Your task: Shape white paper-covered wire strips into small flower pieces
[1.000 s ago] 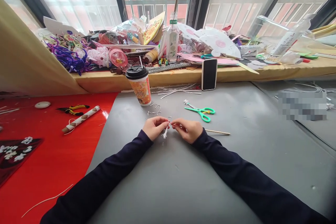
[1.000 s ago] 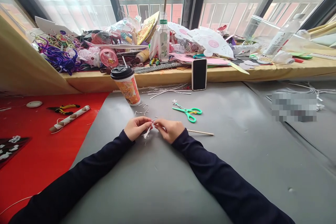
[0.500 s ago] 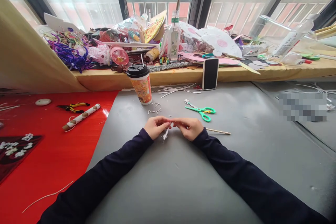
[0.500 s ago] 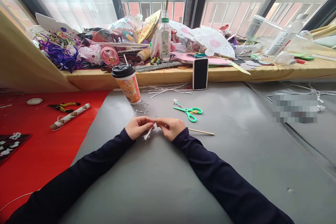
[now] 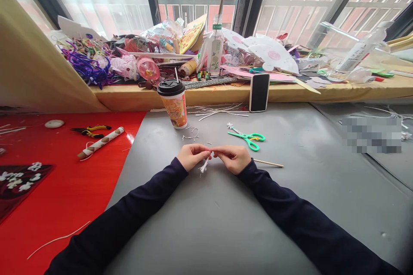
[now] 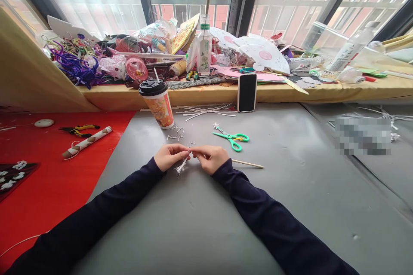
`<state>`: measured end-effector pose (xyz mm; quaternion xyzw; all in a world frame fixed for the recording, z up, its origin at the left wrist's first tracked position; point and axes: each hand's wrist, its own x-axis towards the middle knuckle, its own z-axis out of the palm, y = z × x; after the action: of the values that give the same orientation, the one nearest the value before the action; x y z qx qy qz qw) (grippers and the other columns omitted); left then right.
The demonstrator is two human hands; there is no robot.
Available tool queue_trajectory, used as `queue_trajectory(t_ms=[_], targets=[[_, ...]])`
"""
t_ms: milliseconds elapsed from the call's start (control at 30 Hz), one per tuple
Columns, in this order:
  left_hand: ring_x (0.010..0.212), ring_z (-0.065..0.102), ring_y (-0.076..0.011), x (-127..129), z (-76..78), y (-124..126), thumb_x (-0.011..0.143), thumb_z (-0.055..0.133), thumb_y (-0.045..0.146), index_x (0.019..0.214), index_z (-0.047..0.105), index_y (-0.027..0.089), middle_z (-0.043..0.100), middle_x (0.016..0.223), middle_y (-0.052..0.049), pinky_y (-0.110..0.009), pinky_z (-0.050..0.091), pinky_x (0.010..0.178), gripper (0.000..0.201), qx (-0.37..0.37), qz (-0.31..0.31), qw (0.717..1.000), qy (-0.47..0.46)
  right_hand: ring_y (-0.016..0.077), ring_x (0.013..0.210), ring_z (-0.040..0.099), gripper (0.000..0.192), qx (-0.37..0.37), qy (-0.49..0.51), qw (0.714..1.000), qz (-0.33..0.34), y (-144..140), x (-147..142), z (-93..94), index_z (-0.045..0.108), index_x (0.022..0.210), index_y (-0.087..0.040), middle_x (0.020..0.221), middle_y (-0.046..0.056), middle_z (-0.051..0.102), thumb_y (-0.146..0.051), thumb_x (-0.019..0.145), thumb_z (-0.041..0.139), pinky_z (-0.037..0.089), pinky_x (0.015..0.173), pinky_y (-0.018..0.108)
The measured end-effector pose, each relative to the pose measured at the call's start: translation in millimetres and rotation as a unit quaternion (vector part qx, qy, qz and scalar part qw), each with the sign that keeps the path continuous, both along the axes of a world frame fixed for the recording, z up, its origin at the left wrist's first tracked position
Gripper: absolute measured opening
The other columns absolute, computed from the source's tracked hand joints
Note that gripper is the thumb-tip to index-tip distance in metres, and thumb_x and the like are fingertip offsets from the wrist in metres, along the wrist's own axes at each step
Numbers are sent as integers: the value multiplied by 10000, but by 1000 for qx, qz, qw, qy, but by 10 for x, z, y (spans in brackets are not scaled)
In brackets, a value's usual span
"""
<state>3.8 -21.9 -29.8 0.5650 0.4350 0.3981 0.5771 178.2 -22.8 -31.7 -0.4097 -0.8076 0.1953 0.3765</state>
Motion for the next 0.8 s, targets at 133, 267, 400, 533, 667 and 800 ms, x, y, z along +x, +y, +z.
queue_trajectory(t_ms=[133,267,400,533,667,800], targets=[[551,530,-96,6,25,-7,633,610,371,766,610,100,622,641,-52,-221,426,543,303,7,-4,1000,25,95,607,561,255,9,-17,1000,-6,-24,-5,30,618,929,-258,752,-16,650,-188,778,424,424,559,204],[530,513,-85,11,43,-18,640,599,385,733,611,101,613,629,-41,-212,422,530,299,11,-9,999,31,94,600,552,240,35,-34,998,-31,-39,-17,45,617,918,-258,803,-10,648,-201,773,435,403,531,199],[516,505,-71,13,61,-30,652,597,374,722,606,100,608,629,-39,-192,417,504,283,5,-12,999,32,99,654,560,249,81,-71,994,-26,-26,-2,34,609,936,-270,788,-9,640,-198,783,427,397,572,192],[472,520,-81,22,72,-37,625,621,396,732,588,84,600,630,-54,-186,401,416,331,-52,-25,998,10,88,666,562,287,135,-126,983,-2,-3,44,14,579,994,-287,808,-16,633,-166,781,429,387,603,181],[492,568,-110,24,60,-32,594,650,400,762,575,80,602,637,-56,-203,442,434,369,-94,-25,995,-14,90,633,547,325,191,-163,968,21,18,82,9,559,1023,-281,793,-13,631,-135,768,421,370,586,189],[486,580,-122,14,46,-24,567,676,384,748,577,78,609,623,-56,-228,470,466,369,-121,-27,992,-34,99,628,532,334,228,-192,954,29,34,94,3,559,1030,-268,766,0,629,-129,767,407,351,588,207]])
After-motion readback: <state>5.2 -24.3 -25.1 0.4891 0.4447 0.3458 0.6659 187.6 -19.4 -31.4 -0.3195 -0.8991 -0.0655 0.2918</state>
